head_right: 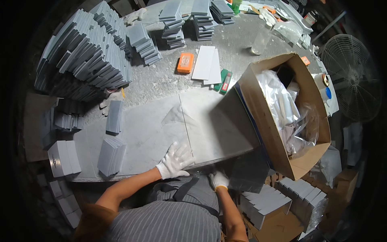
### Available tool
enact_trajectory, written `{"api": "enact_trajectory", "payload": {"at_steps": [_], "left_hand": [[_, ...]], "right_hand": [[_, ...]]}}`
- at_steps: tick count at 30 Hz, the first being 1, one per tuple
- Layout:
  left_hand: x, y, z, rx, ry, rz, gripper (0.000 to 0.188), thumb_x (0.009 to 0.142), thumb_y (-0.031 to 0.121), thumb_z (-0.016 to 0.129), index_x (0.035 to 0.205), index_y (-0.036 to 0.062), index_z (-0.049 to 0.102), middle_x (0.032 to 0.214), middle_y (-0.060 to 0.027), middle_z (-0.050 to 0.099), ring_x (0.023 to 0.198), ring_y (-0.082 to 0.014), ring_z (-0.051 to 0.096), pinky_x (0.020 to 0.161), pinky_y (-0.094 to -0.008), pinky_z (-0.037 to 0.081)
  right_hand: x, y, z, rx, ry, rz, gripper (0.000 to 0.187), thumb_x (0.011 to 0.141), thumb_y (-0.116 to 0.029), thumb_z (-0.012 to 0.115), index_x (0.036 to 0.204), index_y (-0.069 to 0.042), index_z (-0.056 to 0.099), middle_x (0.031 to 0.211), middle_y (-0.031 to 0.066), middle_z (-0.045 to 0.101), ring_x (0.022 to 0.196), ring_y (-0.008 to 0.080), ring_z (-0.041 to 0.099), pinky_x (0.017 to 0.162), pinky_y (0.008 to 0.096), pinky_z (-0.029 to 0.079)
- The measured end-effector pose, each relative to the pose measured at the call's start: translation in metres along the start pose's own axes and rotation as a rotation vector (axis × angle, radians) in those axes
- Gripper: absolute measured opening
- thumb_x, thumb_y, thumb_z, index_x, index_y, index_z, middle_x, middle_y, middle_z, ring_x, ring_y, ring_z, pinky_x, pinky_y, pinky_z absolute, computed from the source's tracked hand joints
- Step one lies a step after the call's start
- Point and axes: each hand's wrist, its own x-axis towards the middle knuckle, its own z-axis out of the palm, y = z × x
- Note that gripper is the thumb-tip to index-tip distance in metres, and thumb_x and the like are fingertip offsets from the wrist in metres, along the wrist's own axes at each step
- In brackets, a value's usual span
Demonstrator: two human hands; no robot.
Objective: The person repeatedly picks up small gray rectangular tiles from a table, wraps each one in a clear plastic sheet, and places the wrapped tile into a cardboard box. The process is repeated continuously with new tiles taken from a large stack.
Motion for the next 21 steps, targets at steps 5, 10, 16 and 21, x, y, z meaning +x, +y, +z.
{"api": "enact_trajectory", "payload": {"at_steps": [5,10,16,21], "left_hand": [[0.001,0.002,-0.003,0.033,0.019,-0.018,0.068,0.087,0.065,0.055,0.144,0.0278,0.051,0.151,-0.0053,0.047,0.146,-0.0327,0.030,0.118,-0.0635,0.010],[0.006,-0.008,-0.004,-0.032,0.250,0.071,0.062,0.080,0.054,0.065,0.132,0.0220,0.058,0.141,-0.0046,0.053,0.134,-0.0278,0.043,0.113,-0.0519,0.028],[0.013,-0.021,-0.010,0.003,0.465,0.129,0.036,0.078,0.041,0.064,0.101,0.0141,0.067,0.127,-0.0054,0.060,0.119,-0.0243,0.054,0.099,-0.0417,0.043],[0.015,-0.031,-0.010,-0.047,0.368,0.107,0.029,0.080,0.039,0.064,0.095,0.0143,0.065,0.129,-0.0064,0.059,0.121,-0.0253,0.051,0.102,-0.0441,0.041]], "right_hand": [[-0.057,-0.032,-0.107,0.383,0.292,-0.071,0.026,0.086,-0.033,0.073,0.092,-0.007,0.073,0.097,0.0137,0.071,0.088,0.0317,0.069,0.077,0.0385,0.054],[-0.027,-0.119,-0.158,0.261,0.686,-0.497,0.061,0.073,-0.033,0.084,0.126,-0.010,0.063,0.121,0.0127,0.063,0.102,0.0305,0.065,0.086,0.0395,0.053],[0.041,-0.194,-0.158,-0.086,0.615,-0.495,0.049,0.072,-0.043,0.080,0.108,-0.014,0.063,0.111,0.0092,0.058,0.097,0.0267,0.060,0.081,0.0426,0.050],[0.065,-0.212,-0.168,0.135,0.490,-0.356,0.026,0.076,-0.035,0.076,0.085,-0.012,0.067,0.101,0.0106,0.065,0.085,0.0321,0.066,0.076,0.0422,0.054]]}}
